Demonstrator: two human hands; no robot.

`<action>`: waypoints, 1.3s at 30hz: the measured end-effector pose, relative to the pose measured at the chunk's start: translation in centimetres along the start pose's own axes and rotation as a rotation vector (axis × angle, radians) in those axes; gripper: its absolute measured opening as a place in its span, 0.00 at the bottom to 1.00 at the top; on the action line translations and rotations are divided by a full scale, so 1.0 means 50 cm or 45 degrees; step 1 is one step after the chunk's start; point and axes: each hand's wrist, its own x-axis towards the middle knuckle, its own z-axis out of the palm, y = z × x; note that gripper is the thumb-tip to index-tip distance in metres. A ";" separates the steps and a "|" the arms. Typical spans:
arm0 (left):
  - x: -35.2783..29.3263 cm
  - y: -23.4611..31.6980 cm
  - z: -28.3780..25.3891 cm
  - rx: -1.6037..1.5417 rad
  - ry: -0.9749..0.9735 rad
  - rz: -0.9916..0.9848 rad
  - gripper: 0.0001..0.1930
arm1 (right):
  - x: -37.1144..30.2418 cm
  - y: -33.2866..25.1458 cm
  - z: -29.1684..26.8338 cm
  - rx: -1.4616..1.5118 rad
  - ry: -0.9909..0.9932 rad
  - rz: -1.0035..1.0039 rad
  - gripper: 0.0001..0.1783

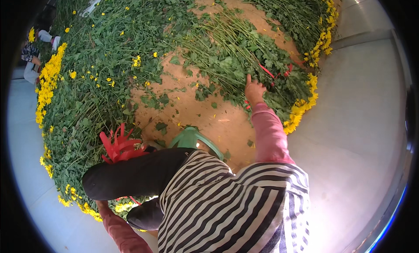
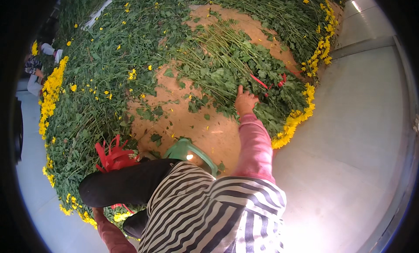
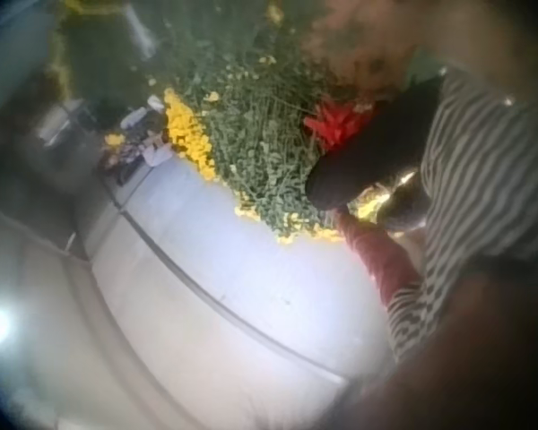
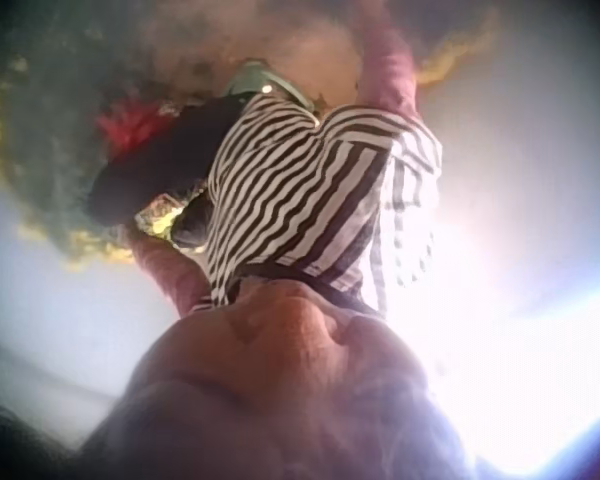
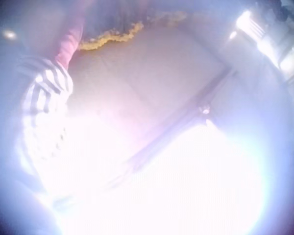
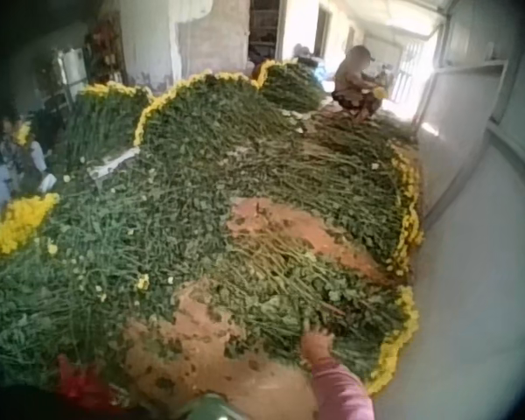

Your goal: The person gathers yellow chrysanthemum stems from a large pile, aligns them into a bunch, and ties the stems with a red rubber band. The person repeats this process to create multiple flower bundles.

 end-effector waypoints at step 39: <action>-0.378 -0.055 0.300 -0.241 0.056 -0.617 0.17 | -0.959 -0.823 -0.113 -0.437 -0.867 -2.907 0.11</action>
